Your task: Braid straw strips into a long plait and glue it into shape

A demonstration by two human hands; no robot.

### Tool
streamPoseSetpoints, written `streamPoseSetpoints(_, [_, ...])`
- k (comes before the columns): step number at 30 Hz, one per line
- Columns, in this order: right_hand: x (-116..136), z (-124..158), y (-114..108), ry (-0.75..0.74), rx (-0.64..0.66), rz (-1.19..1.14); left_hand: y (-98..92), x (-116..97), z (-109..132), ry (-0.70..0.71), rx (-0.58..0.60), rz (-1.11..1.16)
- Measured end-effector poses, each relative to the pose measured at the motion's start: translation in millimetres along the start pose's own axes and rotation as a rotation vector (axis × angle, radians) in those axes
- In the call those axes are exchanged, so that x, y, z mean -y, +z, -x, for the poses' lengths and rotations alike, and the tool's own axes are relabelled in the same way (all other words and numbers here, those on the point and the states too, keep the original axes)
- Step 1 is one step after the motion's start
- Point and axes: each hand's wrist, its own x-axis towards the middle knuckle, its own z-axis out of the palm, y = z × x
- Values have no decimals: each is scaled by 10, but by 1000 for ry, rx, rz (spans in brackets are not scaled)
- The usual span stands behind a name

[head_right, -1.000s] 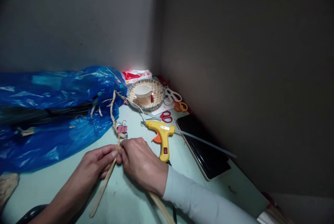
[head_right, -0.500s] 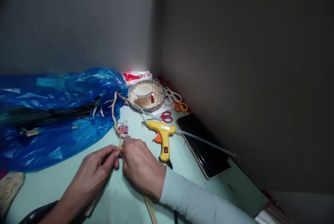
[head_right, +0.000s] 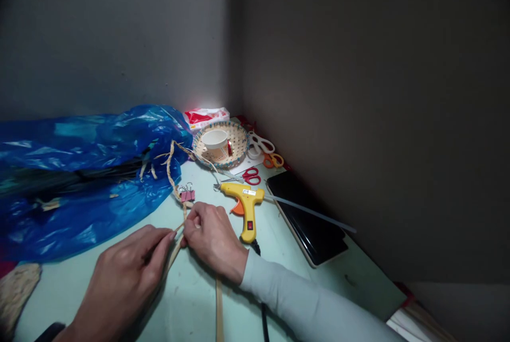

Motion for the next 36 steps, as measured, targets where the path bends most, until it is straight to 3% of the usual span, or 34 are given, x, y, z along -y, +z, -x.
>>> streamPoseSetpoints(5, [-49,-22,-12,47,72,-191,190,-99,122,451,-240,-457])
streamPoseSetpoints(8, [-60,-39,-31,75,140,-306,297,-151,148,556,-290,-594])
streamPoseSetpoints(10, [-43,-40,-53,103,165,-375,294,-168,153,563,-264,-534])
streamPoseSetpoints(13, [-2,-32,-93,150,178,-476,159,-141,109,420,-147,-208])
streamPoseSetpoints(15, [18,-25,-111,177,180,-528,36,-82,20,169,-89,83])
streamPoseSetpoints(17, [26,-20,-111,203,190,-561,-42,-7,-104,-202,-9,391])
streamPoseSetpoints(19, [27,-18,-96,223,210,-576,-38,58,-221,-326,138,584])
streamPoseSetpoints(22, [26,-22,-85,227,223,-546,78,104,-312,-367,349,822])
streamPoseSetpoints(24, [25,-25,-106,215,215,-475,160,110,-310,-392,395,891])
streamPoseSetpoints(29, [45,18,-205,91,162,-181,212,119,-246,-397,331,888])
streamPoseSetpoints(33, [87,121,-180,-125,96,336,197,135,-230,-362,229,818])
streamPoseSetpoints(36, [102,180,-111,-200,37,684,215,144,-220,-403,176,799])
